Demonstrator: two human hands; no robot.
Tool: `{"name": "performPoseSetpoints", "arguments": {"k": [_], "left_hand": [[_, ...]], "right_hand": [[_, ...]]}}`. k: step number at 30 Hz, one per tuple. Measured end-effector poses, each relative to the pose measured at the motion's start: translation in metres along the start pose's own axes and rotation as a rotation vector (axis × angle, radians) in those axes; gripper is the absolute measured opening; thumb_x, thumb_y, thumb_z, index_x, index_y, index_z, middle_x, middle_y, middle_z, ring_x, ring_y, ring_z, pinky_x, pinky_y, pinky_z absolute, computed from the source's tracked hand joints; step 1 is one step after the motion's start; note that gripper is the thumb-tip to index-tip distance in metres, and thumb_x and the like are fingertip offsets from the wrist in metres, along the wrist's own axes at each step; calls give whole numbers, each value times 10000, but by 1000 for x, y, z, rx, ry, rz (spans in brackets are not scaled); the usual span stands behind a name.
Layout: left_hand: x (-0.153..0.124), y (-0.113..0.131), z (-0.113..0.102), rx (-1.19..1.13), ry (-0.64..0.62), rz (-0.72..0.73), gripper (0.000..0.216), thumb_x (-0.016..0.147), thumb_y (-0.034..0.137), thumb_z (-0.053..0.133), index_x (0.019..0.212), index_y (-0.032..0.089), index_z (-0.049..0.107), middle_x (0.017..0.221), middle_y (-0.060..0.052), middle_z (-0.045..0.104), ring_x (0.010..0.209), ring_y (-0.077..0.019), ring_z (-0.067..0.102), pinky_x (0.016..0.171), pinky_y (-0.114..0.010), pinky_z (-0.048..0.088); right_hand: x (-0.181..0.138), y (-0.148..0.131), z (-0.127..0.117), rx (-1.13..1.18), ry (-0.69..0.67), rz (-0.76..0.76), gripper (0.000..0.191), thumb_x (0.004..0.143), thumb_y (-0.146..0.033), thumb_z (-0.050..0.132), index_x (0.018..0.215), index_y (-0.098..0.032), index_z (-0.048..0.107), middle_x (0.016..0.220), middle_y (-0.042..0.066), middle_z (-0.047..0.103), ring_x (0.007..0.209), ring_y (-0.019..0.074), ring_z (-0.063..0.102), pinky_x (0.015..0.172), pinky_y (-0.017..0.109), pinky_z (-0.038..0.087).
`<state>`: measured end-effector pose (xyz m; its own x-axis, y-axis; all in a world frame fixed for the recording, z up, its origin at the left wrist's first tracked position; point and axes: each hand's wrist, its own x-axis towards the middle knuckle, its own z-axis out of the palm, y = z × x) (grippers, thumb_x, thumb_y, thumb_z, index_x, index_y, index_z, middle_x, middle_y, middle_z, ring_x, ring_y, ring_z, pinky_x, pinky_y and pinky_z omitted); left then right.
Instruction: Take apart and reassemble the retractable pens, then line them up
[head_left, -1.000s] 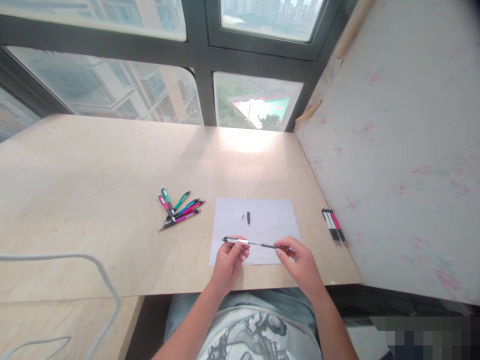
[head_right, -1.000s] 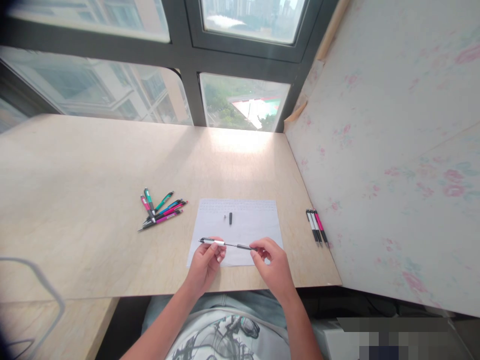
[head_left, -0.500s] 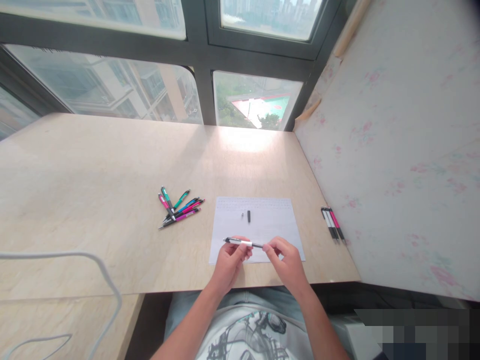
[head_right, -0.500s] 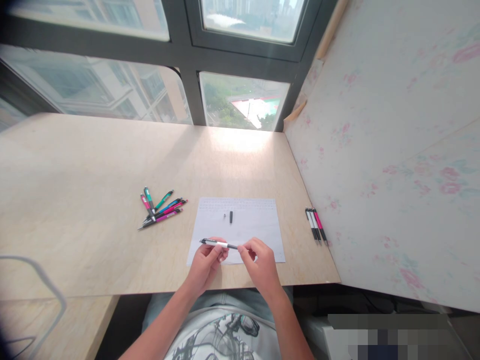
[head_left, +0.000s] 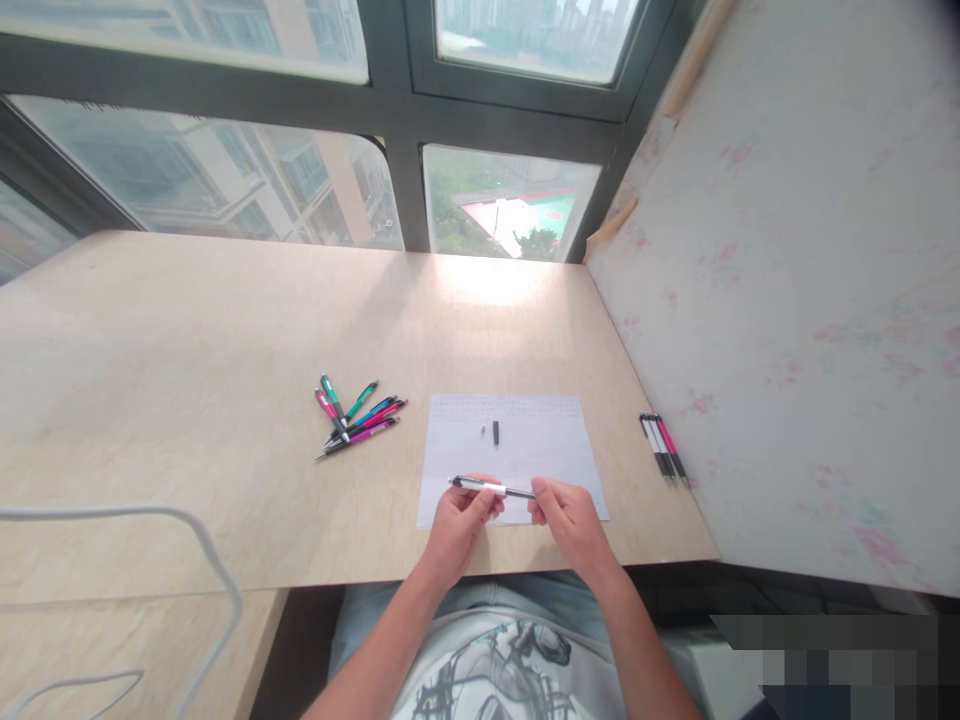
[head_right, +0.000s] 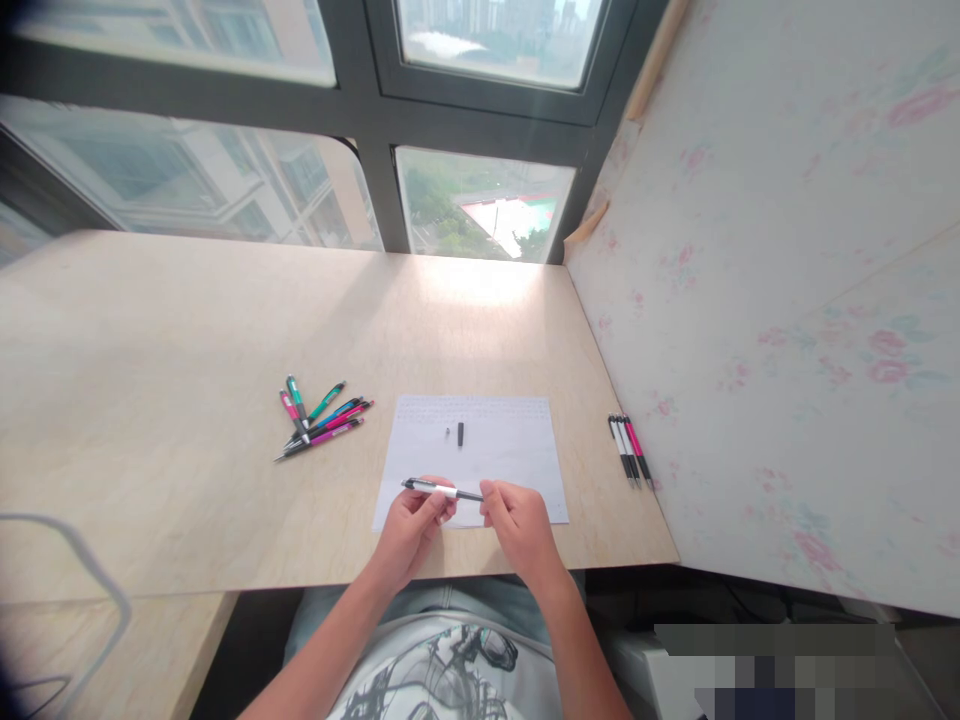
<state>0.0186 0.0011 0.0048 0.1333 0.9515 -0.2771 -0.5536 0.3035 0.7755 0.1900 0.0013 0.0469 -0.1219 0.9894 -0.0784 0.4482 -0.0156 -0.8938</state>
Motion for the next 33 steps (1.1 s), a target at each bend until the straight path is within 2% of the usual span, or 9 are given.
{"name": "performPoseSetpoints", "arguments": {"k": [4, 9, 14, 19, 25, 29, 33], "left_hand": [[1, -1, 0, -19, 18, 5, 198, 772, 291, 725, 890, 133, 709, 702, -30, 635, 645, -123, 520, 608, -246, 385], [1, -1, 1, -10, 27, 4, 208, 760, 295, 736, 878, 125, 710, 693, -34, 637, 642, -127, 525, 603, -247, 389], [1, 1, 2, -8, 48, 3, 218, 745, 304, 748, 872, 131, 711, 699, -32, 645, 635, -123, 529, 600, -247, 391], [0, 2, 3, 0, 44, 1, 226, 739, 316, 751, 853, 125, 711, 677, -28, 634, 625, -118, 522, 598, -246, 388], [0, 3, 4, -11, 58, 3, 230, 736, 313, 755, 855, 122, 706, 686, -30, 628, 629, -123, 516, 591, -246, 383], [0, 2, 3, -18, 43, 2, 231, 744, 313, 752, 864, 121, 704, 695, -31, 625, 632, -123, 512, 597, -246, 380], [-1, 2, 3, -17, 24, -7, 219, 743, 310, 754, 860, 134, 699, 696, -25, 620, 641, -125, 515, 618, -251, 386]], "right_hand": [[1, -2, 0, -20, 18, -44, 246, 919, -383, 515, 797, -188, 603, 768, 10, 637, 700, 145, 567, 593, 233, 393], [2, -1, 2, -85, 11, -62, 437, 971, -382, 401, 593, -193, 514, 563, -17, 517, 561, 127, 489, 569, 253, 354], [2, -2, 4, -61, 13, -91, 234, 922, -372, 509, 789, -197, 589, 762, 14, 625, 677, 147, 543, 594, 246, 384], [2, -3, 6, -116, 2, -104, 414, 965, -372, 419, 607, -197, 531, 572, -14, 532, 562, 129, 486, 565, 253, 348], [2, -4, 7, -74, 28, -127, 246, 918, -384, 512, 782, -198, 597, 746, 16, 633, 664, 146, 550, 586, 241, 397], [2, -5, 9, -131, 30, -140, 382, 952, -397, 442, 652, -197, 567, 608, -5, 568, 584, 132, 517, 578, 246, 374], [3, -2, 11, -70, 8, -41, 534, 970, -434, 391, 508, -194, 507, 479, -21, 503, 489, 117, 488, 530, 241, 350]]}}
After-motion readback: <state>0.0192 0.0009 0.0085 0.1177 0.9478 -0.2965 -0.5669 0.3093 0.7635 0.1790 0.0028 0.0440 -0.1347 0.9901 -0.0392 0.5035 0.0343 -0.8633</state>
